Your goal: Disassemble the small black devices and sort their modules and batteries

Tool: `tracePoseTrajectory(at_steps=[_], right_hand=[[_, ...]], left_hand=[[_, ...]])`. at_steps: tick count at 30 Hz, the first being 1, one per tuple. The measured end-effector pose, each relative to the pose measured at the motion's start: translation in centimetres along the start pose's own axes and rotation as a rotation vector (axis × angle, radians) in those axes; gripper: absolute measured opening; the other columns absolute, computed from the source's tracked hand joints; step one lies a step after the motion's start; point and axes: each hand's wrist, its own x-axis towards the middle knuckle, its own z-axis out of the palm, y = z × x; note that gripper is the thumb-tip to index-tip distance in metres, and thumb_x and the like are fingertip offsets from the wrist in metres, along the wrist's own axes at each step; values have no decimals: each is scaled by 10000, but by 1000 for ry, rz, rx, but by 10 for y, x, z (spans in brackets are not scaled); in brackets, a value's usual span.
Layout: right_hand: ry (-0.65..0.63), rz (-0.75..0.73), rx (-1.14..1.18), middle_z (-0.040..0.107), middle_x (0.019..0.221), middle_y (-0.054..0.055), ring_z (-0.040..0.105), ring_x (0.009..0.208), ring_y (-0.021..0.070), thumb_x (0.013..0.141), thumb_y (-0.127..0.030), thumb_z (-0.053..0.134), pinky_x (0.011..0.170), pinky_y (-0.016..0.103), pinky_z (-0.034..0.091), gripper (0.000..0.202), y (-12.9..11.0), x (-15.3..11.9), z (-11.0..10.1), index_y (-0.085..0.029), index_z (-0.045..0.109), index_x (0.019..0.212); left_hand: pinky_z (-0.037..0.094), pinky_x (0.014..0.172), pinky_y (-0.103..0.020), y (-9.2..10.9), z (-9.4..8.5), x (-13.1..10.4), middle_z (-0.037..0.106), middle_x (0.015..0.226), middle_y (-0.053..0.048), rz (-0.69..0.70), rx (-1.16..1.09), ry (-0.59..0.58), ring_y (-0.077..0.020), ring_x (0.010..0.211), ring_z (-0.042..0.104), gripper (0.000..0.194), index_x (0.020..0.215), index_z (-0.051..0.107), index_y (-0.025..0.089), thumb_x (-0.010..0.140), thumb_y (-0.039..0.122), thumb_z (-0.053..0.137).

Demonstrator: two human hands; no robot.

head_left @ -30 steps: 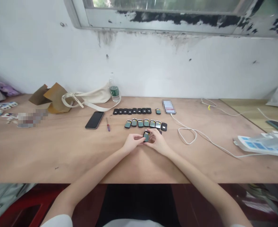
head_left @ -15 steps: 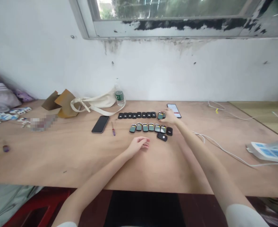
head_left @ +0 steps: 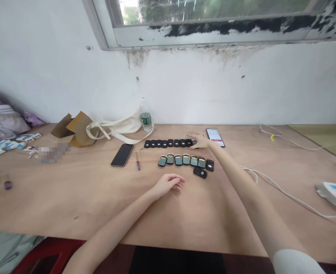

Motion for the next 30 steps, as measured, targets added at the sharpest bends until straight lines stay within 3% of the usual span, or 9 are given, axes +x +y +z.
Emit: tracePoseTrajectory(at_steps=[4, 8, 11, 13, 16, 19, 22, 26, 30], right_hand=[[-24, -11, 285, 554, 1292, 146, 535, 1152, 281, 578, -226, 773, 1001, 411, 399, 777, -5, 3, 3, -129, 494, 1297], [131, 43, 400, 584, 1223, 144, 562, 1095, 261, 605, -254, 757, 944, 403, 441, 727, -24, -15, -3, -126, 491, 1269], [272, 33, 319, 600, 1149, 107, 544, 1076, 267, 631, -300, 743, 933, 419, 427, 590, -61, -54, -3, -169, 550, 1172], [263, -25, 290, 609, 1075, 86, 537, 1040, 273, 648, -338, 733, 907, 422, 427, 507, -93, -88, 6, -188, 572, 1105], [194, -68, 257, 592, 1020, 70, 525, 997, 271, 652, -308, 725, 877, 429, 421, 426, -135, -133, 28, -221, 575, 1042], [145, -75, 274, 578, 1003, 69, 514, 980, 276, 669, -313, 729, 844, 426, 431, 423, -156, -158, 45, -237, 562, 1050], [222, -93, 297, 571, 1081, 86, 503, 1037, 278, 786, -363, 640, 894, 455, 413, 321, -148, -165, 43, -255, 551, 1075], [523, 115, 241, 564, 1095, 123, 508, 1068, 281, 894, -356, 461, 936, 487, 393, 245, -99, -170, 26, -226, 533, 1088], [402, 193, 298, 543, 1193, 137, 523, 1112, 285, 867, -418, 488, 940, 486, 415, 395, -50, -179, 20, -194, 466, 1192]], left_hand=[[529, 710, -265, 0, 0, 1, 684, 825, -92, 1, 8, -12, -125, 662, 631, 435, 841, 691, 109, 684, 513, 706], [534, 667, -266, -5, 1, 1, 677, 910, -106, 56, 55, 62, -128, 653, 633, 397, 866, 671, 107, 749, 485, 646], [529, 678, -274, -8, 2, 0, 664, 956, -101, 218, 228, 279, -147, 707, 641, 322, 934, 648, 124, 842, 411, 536], [522, 740, -281, -9, 0, -1, 653, 1010, -94, 356, 370, 395, -167, 820, 642, 281, 985, 641, 146, 876, 348, 478], [500, 837, -297, -8, -3, -1, 638, 1076, -83, 492, 504, 436, -191, 986, 607, 264, 1019, 639, 172, 889, 296, 445], [497, 862, -314, -8, -4, 0, 639, 1075, -88, 516, 555, 386, -197, 1019, 594, 262, 1004, 650, 171, 887, 297, 452], [466, 935, -361, -9, -2, 1, 627, 1136, -93, 526, 634, 291, -213, 1087, 563, 271, 1056, 652, 190, 879, 314, 489], [342, 1057, -444, -12, -2, 0, 539, 1303, -97, 554, 830, 122, -261, 1231, 441, 434, 1202, 591, 226, 795, 368, 641], [334, 1058, -455, -16, -5, 1, 526, 1305, -100, 540, 908, 74, -270, 1232, 419, 528, 1241, 557, 226, 762, 413, 677]])
